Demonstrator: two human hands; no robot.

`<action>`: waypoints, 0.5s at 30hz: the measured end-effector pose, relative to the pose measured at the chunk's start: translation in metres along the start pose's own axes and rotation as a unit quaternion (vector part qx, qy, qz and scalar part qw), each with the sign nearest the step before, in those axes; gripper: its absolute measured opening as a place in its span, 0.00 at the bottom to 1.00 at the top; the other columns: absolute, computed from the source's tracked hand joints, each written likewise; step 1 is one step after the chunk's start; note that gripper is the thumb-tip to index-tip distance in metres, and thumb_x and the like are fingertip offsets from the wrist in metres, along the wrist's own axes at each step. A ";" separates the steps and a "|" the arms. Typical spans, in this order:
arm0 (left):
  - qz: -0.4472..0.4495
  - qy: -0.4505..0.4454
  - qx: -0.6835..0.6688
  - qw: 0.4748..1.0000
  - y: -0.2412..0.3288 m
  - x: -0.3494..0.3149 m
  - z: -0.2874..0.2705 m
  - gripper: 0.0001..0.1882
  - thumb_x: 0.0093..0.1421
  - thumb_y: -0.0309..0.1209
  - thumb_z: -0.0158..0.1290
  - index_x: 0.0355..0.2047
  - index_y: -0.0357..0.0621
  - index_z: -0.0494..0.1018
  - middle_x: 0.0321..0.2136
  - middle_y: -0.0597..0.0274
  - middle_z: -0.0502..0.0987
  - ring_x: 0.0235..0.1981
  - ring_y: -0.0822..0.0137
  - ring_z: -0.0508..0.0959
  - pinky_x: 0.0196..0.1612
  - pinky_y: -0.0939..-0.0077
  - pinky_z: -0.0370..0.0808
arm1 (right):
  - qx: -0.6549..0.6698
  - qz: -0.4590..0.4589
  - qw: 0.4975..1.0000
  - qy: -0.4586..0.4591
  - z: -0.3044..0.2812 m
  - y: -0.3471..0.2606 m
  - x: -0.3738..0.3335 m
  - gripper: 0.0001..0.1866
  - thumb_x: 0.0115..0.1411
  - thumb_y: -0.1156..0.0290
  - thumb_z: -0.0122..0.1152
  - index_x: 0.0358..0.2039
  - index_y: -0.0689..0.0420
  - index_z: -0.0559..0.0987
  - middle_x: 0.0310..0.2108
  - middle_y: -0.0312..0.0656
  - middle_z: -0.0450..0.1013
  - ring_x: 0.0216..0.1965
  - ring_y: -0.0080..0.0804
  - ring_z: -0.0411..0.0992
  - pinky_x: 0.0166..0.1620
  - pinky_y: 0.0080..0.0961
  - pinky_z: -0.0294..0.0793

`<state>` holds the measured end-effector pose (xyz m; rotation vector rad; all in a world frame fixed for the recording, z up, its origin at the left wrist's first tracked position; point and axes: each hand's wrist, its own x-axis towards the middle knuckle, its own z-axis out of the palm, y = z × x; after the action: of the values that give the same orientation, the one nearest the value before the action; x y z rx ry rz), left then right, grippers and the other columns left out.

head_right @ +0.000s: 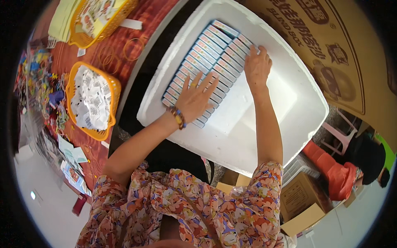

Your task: Packaging small cards into plastic sleeves at a workstation.

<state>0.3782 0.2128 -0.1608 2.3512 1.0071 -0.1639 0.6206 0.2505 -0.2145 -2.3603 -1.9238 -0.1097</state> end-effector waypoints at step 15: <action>-0.040 0.096 -0.093 0.990 -0.005 -0.095 -0.018 0.39 0.58 0.34 0.60 0.67 0.42 0.56 0.61 0.46 0.66 0.66 0.42 0.60 0.66 0.43 0.55 | -0.026 -0.063 0.997 0.043 0.027 -0.052 0.058 0.05 0.58 0.69 0.59 0.28 0.51 0.83 0.35 0.36 0.80 0.40 0.35 0.76 0.42 0.39 0.69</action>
<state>0.3052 0.1654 -0.1173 2.1884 1.1565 0.1245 0.5814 0.3207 -0.2327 -2.2255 -2.0508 -0.2690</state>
